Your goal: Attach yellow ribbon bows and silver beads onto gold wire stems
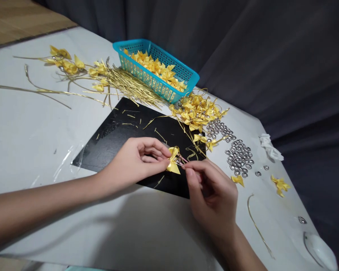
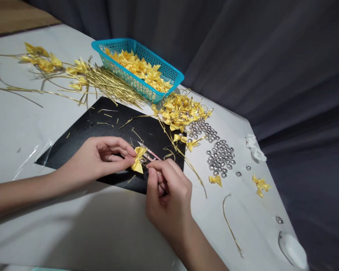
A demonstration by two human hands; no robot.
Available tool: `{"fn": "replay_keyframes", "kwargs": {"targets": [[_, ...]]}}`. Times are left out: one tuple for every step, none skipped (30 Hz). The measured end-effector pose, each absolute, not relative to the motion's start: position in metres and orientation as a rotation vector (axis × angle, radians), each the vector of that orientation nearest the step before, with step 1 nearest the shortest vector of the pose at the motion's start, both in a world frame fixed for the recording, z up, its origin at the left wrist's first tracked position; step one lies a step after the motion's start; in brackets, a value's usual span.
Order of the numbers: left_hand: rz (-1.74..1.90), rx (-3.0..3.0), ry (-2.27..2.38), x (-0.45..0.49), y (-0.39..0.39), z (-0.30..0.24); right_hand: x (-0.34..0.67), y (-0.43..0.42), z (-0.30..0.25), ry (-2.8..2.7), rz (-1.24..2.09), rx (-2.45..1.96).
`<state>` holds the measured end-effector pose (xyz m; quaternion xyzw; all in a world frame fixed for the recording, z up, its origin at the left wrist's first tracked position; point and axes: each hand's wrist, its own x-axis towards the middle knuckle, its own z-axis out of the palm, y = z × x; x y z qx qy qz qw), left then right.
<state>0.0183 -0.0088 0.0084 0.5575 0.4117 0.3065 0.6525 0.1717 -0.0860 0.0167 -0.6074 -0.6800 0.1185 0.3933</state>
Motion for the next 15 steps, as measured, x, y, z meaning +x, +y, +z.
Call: {"fn": "replay_keyframes", "kwargs": {"targets": [[0.698,1.262,0.928,0.0185,-0.0087,0.0081,0.1717,-0.086,0.0166,-1.731,0.306,-1.537],[0.698,1.258,0.921,0.0187,-0.0087,0.0077,0.1716,-0.0859,0.0165,-1.738,0.313,-1.534],[0.7,1.252,0.916,0.0189,-0.0086,0.0073,0.1714,-0.0858,0.0164,-1.743,0.32,-1.53],[0.701,1.246,0.91,0.0192,-0.0086,0.0069,0.1712,-0.0856,0.0164,-1.745,0.324,-1.527],[0.704,1.24,0.903,0.0194,-0.0086,0.0066,0.1711,-0.0854,0.0164,-1.746,0.326,-1.525],[0.705,1.233,0.897,0.0196,-0.0086,0.0064,0.171,-0.0852,0.0166,-1.744,0.324,-1.524],[0.705,1.228,0.892,0.0197,-0.0088,0.0063,0.171,-0.0851,0.0167,-1.742,0.325,-1.525],[0.703,1.223,0.889,0.0198,-0.009,0.0062,0.1712,-0.0849,0.017,-1.74,0.325,-1.527],[0.702,1.219,0.887,0.0198,-0.0092,0.0063,0.1713,-0.0848,0.0172,-1.74,0.326,-1.528],[0.702,1.216,0.885,0.0198,-0.0095,0.0064,0.1714,-0.0847,0.0175,-1.741,0.327,-1.53],[0.704,1.213,0.882,0.0197,-0.0098,0.0065,0.1715,-0.0847,0.0177,-1.741,0.33,-1.532],[0.706,1.212,0.877,0.0196,-0.0101,0.0066,0.1714,-0.0847,0.0179,-1.74,0.333,-1.534],[0.709,1.212,0.873,0.0195,-0.0104,0.0067,0.1712,-0.0848,0.018,-1.739,0.332,-1.535],[0.71,1.212,0.87,0.0193,-0.0106,0.0068,0.1709,-0.0849,0.018,-1.735,0.329,-1.536],[0.71,1.213,0.87,0.0192,-0.0107,0.0068,0.1706,-0.085,0.0178,-1.73,0.326,-1.539]]}}
